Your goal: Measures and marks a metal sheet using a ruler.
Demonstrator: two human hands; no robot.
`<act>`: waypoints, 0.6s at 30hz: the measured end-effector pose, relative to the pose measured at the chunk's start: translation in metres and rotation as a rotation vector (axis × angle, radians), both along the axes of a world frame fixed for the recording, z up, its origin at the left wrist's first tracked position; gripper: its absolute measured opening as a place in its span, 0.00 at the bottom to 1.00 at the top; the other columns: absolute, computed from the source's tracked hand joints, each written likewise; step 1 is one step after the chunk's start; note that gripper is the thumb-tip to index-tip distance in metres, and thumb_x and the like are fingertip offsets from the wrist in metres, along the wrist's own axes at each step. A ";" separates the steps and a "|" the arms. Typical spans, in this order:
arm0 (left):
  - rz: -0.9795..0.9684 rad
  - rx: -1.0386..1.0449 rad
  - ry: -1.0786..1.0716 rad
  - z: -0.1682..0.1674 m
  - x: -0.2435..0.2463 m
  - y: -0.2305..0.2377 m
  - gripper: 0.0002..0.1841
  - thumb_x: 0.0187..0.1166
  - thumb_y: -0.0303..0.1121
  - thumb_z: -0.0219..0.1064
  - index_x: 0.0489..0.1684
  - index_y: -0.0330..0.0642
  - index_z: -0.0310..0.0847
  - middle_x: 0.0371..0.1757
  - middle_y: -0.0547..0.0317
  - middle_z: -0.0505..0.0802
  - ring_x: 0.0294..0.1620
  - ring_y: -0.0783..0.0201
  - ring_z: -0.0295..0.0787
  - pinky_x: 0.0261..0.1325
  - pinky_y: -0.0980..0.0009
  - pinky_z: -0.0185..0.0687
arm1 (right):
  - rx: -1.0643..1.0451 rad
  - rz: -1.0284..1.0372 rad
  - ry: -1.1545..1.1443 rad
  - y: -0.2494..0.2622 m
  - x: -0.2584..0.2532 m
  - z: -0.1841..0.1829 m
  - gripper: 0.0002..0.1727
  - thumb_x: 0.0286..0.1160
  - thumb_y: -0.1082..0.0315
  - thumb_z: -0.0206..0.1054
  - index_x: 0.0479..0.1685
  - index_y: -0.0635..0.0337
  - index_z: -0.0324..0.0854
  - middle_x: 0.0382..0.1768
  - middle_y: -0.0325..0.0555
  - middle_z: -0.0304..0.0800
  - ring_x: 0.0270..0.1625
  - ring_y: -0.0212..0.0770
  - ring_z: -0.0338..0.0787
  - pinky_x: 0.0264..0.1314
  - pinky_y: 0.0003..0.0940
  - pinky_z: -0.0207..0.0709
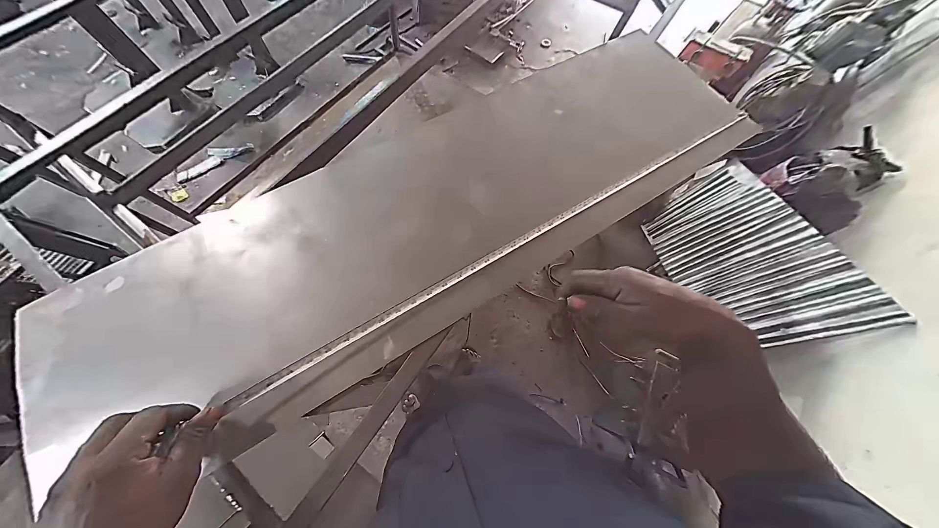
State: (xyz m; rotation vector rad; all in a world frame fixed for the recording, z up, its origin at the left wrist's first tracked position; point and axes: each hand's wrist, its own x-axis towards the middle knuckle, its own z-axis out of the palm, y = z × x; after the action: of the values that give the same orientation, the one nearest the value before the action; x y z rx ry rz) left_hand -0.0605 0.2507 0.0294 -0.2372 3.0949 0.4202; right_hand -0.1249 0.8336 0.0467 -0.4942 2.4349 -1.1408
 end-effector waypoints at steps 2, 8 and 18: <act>0.024 -0.030 -0.030 0.000 -0.011 0.027 0.31 0.79 0.63 0.62 0.48 0.40 0.89 0.50 0.41 0.90 0.50 0.43 0.88 0.51 0.38 0.81 | 0.051 -0.011 0.106 0.018 -0.018 0.012 0.16 0.85 0.47 0.58 0.43 0.42 0.87 0.21 0.27 0.81 0.20 0.26 0.78 0.20 0.28 0.74; 0.046 -0.105 -0.044 -0.004 -0.042 0.090 0.29 0.78 0.66 0.60 0.45 0.46 0.90 0.52 0.43 0.90 0.53 0.40 0.88 0.50 0.33 0.79 | 0.372 0.204 0.266 0.019 -0.094 0.028 0.20 0.91 0.45 0.49 0.39 0.40 0.83 0.26 0.28 0.81 0.27 0.30 0.82 0.30 0.37 0.76; 0.126 -0.122 -0.093 -0.006 -0.046 0.117 0.18 0.83 0.53 0.63 0.44 0.50 0.89 0.56 0.43 0.89 0.60 0.34 0.84 0.54 0.28 0.75 | 0.727 0.597 0.239 -0.061 -0.167 0.017 0.20 0.90 0.47 0.53 0.34 0.47 0.82 0.27 0.39 0.82 0.35 0.44 0.87 0.36 0.51 0.77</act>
State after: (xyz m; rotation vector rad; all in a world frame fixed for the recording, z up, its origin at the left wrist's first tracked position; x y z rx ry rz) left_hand -0.1063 0.3674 0.0236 -0.4417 3.0267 0.2155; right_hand -0.2919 0.7730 0.0637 -1.0386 2.4047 0.0588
